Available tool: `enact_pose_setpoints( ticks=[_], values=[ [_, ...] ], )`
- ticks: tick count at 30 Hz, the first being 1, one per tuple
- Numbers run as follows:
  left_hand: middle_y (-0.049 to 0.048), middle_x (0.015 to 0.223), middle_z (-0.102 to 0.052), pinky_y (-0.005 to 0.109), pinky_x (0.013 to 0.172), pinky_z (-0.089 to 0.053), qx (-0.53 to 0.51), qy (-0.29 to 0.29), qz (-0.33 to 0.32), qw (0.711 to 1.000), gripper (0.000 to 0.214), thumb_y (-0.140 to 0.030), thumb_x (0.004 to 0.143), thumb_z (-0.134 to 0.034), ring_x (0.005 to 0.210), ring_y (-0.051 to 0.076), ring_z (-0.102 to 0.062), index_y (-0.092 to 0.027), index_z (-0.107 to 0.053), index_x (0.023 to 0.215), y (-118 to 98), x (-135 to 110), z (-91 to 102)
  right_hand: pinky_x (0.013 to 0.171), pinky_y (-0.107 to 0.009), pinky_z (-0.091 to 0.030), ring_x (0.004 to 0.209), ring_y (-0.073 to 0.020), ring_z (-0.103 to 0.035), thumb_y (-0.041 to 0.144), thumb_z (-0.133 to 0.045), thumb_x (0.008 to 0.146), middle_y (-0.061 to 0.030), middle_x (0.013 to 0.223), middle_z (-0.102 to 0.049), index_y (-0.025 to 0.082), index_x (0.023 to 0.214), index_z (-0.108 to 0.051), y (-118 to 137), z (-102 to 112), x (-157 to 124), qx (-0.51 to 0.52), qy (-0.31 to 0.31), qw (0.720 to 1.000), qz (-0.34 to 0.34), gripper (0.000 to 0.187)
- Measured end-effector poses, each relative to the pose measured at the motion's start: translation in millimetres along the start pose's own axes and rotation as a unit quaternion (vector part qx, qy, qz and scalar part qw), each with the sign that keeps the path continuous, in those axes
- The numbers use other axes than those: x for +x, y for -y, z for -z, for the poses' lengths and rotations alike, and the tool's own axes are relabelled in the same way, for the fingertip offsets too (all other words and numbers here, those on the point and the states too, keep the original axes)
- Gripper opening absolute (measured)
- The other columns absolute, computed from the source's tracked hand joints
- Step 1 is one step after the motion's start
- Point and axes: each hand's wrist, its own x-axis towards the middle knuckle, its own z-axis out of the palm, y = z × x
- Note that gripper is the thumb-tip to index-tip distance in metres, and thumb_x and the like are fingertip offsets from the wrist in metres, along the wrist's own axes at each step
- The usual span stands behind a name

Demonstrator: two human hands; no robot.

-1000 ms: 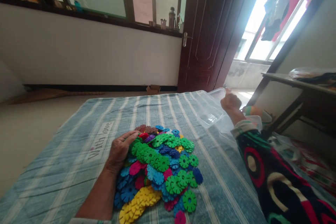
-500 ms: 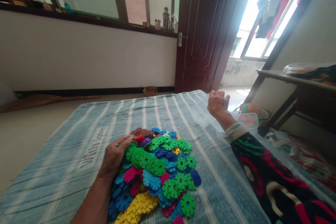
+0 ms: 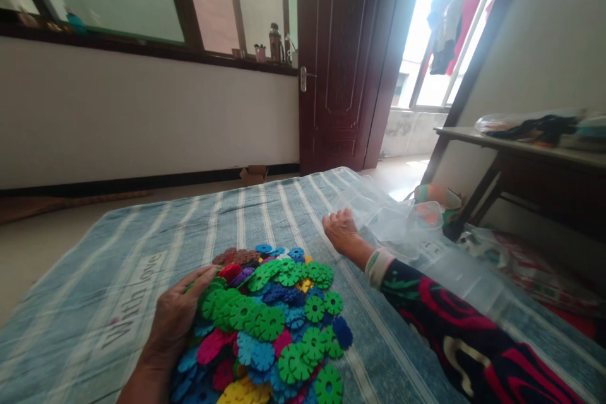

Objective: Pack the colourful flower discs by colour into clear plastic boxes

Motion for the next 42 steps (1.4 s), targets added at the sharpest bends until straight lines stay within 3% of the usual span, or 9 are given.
enact_pose_setpoints(
  ticks=[9, 17, 23, 26, 30, 35, 38, 42],
  values=[
    [0.0017, 0.095, -0.077, 0.04, 0.109, -0.037, 0.017, -0.004, 0.027, 0.999, 0.046, -0.053, 0.045, -0.068, 0.117, 0.032, -0.059, -0.023, -0.074, 0.079, -5, -2, 0.7, 0.075, -0.045, -0.039, 0.097, -0.0334, -0.061, 0.007, -0.039, 0.09, -0.023, 0.098, -0.067, 0.008, 0.101, -0.066, -40, -21, 21, -0.005, 0.014, 0.996, -0.087, 0.03],
    [-0.0009, 0.089, -0.077, 0.041, 0.109, -0.038, 0.013, -0.013, 0.028, 0.999, 0.039, -0.051, 0.045, -0.068, 0.116, 0.033, -0.059, -0.026, -0.074, 0.074, -10, -3, -2.1, 0.073, -0.055, -0.04, 0.099, -0.0418, -0.061, 0.001, -0.036, 0.086, -0.0334, 0.101, -0.065, -0.002, 0.104, -0.068, -64, -38, 47, -0.02, 0.023, 0.982, -0.187, 0.037],
    [0.0018, 0.096, -0.077, 0.04, 0.106, -0.041, -0.019, -0.005, 0.022, 1.0, 0.041, -0.049, 0.048, -0.071, 0.114, 0.031, -0.061, -0.022, -0.074, 0.08, 0, -3, -3.0, 0.078, -0.061, -0.037, 0.104, -0.0429, -0.058, 0.0, -0.034, 0.085, -0.0348, 0.103, -0.063, -0.006, 0.105, -0.067, -72, -47, 44, -0.009, 0.019, 0.984, -0.179, 0.039],
    [0.0046, 0.096, -0.076, 0.039, 0.1, -0.046, -0.032, -0.002, 0.012, 0.999, 0.046, -0.051, 0.05, -0.071, 0.108, 0.032, -0.063, -0.02, -0.074, 0.084, 3, -6, -4.5, 0.084, -0.063, -0.034, 0.115, -0.0451, -0.05, 0.0, -0.031, 0.085, -0.0377, 0.111, -0.059, -0.01, 0.106, -0.065, -71, -45, 37, 0.016, 0.014, 0.989, -0.145, 0.041],
    [0.0072, 0.096, -0.076, 0.037, 0.096, -0.048, -0.011, 0.002, -0.027, 1.0, 0.047, -0.053, 0.055, -0.068, 0.104, 0.031, -0.065, -0.018, -0.075, 0.085, 7, -7, -5.2, 0.096, -0.053, -0.032, 0.126, -0.0383, -0.042, 0.005, -0.035, 0.089, -0.0305, 0.122, -0.057, -0.001, 0.107, -0.067, -48, -34, 27, 0.083, 0.01, 0.995, -0.052, 0.038],
    [0.0081, 0.091, -0.076, 0.038, 0.087, -0.051, 0.035, 0.007, -0.078, 0.996, 0.044, -0.053, 0.062, -0.062, 0.093, 0.03, -0.068, -0.017, -0.074, 0.084, 11, -8, -4.7, 0.082, -0.029, -0.045, 0.096, -0.0206, -0.063, 0.037, -0.048, 0.093, -0.0101, 0.108, -0.069, 0.019, 0.118, -0.064, 14, -23, 3, 0.2, 0.047, 0.978, 0.031, 0.035],
    [0.0066, 0.095, -0.076, 0.037, 0.095, -0.048, 0.055, -0.003, -0.096, 0.994, 0.039, -0.048, 0.063, -0.061, 0.099, 0.029, -0.067, -0.019, -0.075, 0.085, 11, -11, -5.6, 0.08, -0.027, -0.047, 0.092, -0.018, -0.064, 0.05, -0.05, 0.091, -0.0073, 0.107, -0.069, 0.019, 0.122, -0.062, 42, -22, -15, 0.308, 0.061, 0.949, 0.016, 0.046],
    [0.0079, 0.106, -0.074, 0.037, 0.103, -0.042, 0.084, -0.009, -0.118, 0.989, 0.042, -0.044, 0.067, -0.057, 0.109, 0.028, -0.063, -0.018, -0.074, 0.095, 11, -18, -4.8, 0.09, -0.033, -0.045, 0.101, -0.0218, -0.062, 0.051, -0.058, 0.084, -0.0103, 0.114, -0.066, 0.016, 0.121, -0.063, 62, -21, -32, 0.446, 0.052, 0.893, -0.038, 0.051]
  ],
)
